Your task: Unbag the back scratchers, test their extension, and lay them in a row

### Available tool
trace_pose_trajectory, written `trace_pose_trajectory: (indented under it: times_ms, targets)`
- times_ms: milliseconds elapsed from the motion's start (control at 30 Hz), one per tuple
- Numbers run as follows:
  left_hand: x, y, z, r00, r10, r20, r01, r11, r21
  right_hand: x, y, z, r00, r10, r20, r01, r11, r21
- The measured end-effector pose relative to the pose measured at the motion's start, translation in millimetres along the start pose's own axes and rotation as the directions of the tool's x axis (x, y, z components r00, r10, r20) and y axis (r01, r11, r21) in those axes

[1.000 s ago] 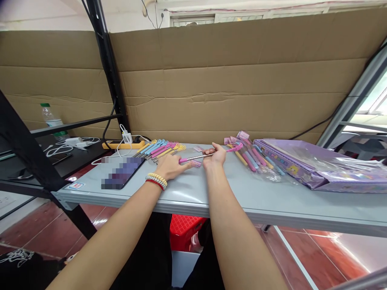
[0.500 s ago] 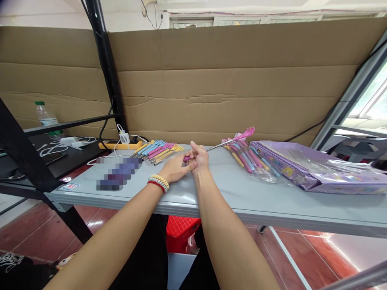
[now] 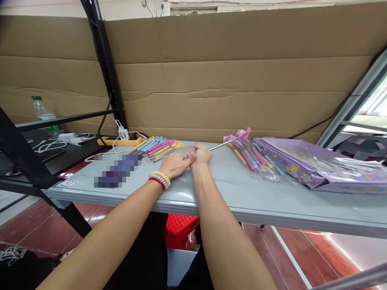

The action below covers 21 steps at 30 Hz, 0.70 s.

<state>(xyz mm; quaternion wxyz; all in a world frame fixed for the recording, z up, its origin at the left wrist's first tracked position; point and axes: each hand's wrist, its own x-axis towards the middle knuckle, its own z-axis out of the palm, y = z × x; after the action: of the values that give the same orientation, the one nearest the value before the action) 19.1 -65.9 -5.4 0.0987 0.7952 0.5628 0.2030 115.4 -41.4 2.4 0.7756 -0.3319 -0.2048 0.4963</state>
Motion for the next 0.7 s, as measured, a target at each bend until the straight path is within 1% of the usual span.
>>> trace_pose_trajectory:
  times_ms: [67,100,233,333,467,533,600,700]
  targets:
    - [-0.6,-0.3,-0.9,1.0,-0.015,-0.001,0.015,1.0,0.006,-2.3,-2.1,1.8,0.994,0.078,-0.083,-0.074,0.996,0.05]
    - [-0.8,0.0,-1.4,1.0,-0.025,-0.004,0.025,1.0,0.009,-3.8,-3.6,2.8,0.989,0.1,-0.109,-0.092,0.993,0.07]
    - [-2.0,2.6,-2.4,0.999,-0.035,-0.015,0.035,0.999,0.015,-8.3,-9.2,5.2,0.985,0.099,-0.138,-0.085,0.991,0.103]
    - [-2.8,2.8,-2.6,0.999,-0.022,-0.043,0.023,0.999,0.032,-9.2,-9.9,4.9,0.99,0.093,-0.109,-0.082,0.991,0.106]
    - [-4.6,-0.9,-3.4,0.996,0.039,-0.079,-0.034,0.997,0.063,-9.1,-6.0,2.5,0.999,0.007,-0.048,-0.002,0.994,0.111]
    - [-6.0,-2.4,-3.6,0.988,0.104,-0.11,-0.098,0.994,0.057,-9.0,-4.1,0.9,1.0,-0.021,0.005,0.021,0.995,0.099]
    - [-7.2,-2.4,-3.1,0.97,0.187,-0.156,-0.182,0.982,0.046,-9.1,-3.2,-0.4,0.998,-0.021,0.061,0.014,0.994,0.109]
    - [-7.9,-0.3,-1.3,0.947,0.274,-0.166,-0.272,0.962,0.033,-10.2,-4.1,-0.8,0.996,-0.037,0.086,0.023,0.986,0.162]
